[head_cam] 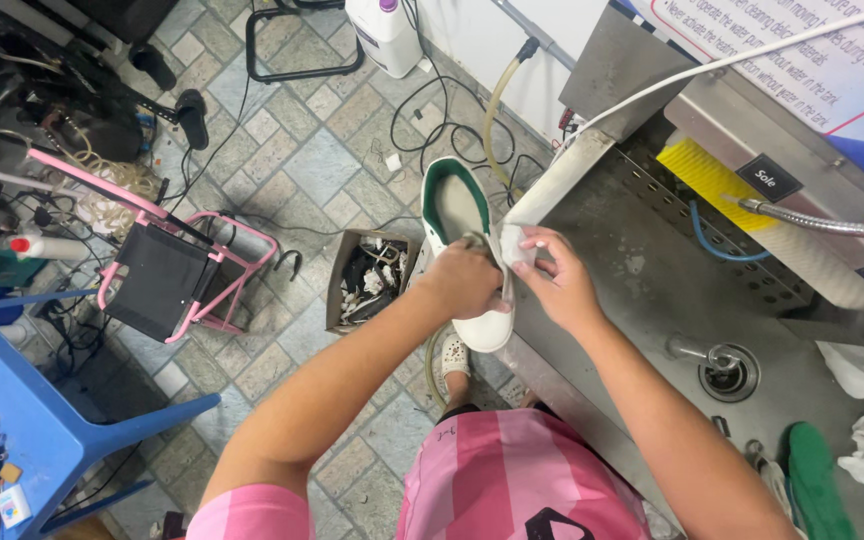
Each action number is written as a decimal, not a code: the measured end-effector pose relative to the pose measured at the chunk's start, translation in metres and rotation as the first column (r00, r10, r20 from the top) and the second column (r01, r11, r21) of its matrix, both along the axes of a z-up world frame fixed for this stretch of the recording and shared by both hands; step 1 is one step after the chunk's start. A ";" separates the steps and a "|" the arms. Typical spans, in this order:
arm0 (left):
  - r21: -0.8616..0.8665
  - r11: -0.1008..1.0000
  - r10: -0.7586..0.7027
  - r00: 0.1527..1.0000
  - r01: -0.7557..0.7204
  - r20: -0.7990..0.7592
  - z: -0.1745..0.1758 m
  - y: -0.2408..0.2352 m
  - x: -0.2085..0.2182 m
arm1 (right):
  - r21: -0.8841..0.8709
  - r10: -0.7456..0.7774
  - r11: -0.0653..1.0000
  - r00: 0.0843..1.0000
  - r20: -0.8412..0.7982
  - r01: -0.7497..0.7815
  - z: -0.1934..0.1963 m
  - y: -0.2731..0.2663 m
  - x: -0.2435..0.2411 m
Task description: The person cleans a white sneaker by wiping it with a white cloth, rinsing it under a tap, and spraying the sole with a handheld cleaning device. They then wipe the sole again with the cloth. The task is performed at a stainless steel sink station.
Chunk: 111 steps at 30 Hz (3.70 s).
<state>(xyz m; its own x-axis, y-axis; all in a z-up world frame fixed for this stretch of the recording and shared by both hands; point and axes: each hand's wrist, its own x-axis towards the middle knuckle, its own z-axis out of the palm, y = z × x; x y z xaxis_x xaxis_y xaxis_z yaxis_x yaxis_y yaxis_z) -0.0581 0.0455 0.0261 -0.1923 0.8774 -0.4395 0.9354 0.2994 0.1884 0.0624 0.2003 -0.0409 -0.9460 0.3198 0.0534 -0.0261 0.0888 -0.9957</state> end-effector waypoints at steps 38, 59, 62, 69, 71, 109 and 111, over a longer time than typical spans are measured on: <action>-0.431 0.301 0.149 -0.404 -0.851 0.902 -0.114 0.052 0.022 | 0.715 -0.138 0.647 0.963 -0.232 0.265 0.032 0.006 0.044; 0.074 0.760 0.502 0.655 -0.646 0.565 -0.035 0.015 -0.001 | 0.371 -0.355 0.848 0.925 -0.134 0.379 0.002 0.011 0.033; 0.004 0.861 0.471 0.801 -0.509 0.369 -0.046 0.013 -0.006 | 0.333 -0.405 0.849 0.910 -0.087 0.410 0.004 0.012 0.026; -0.291 0.681 0.399 0.008 -0.672 0.917 -0.039 -0.012 -0.042 | 0.443 -0.381 0.793 0.908 -0.176 0.418 0.038 0.026 0.013; -0.314 0.594 0.299 -0.159 -0.741 0.941 -0.032 -0.020 -0.043 | 0.503 -0.365 0.759 0.910 -0.199 0.414 0.045 0.029 0.005; -0.479 0.537 -0.098 -0.615 -0.695 0.783 -0.057 -0.030 0.009 | 0.733 -0.239 0.601 0.947 -0.217 0.319 0.066 -0.004 0.009; -0.503 0.534 -0.103 -0.642 -0.680 0.760 -0.054 -0.027 0.008 | 0.708 -0.152 0.651 0.961 -0.229 0.272 0.070 -0.010 0.013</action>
<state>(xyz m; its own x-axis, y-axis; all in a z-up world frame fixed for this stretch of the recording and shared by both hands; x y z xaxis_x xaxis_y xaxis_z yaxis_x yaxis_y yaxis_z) -0.0503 0.0181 -0.0277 -0.3177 0.8569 -0.4058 -0.8708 -0.0944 0.4825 0.0755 0.1905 0.0292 -0.8203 0.3123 0.4792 -0.0426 0.8021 -0.5956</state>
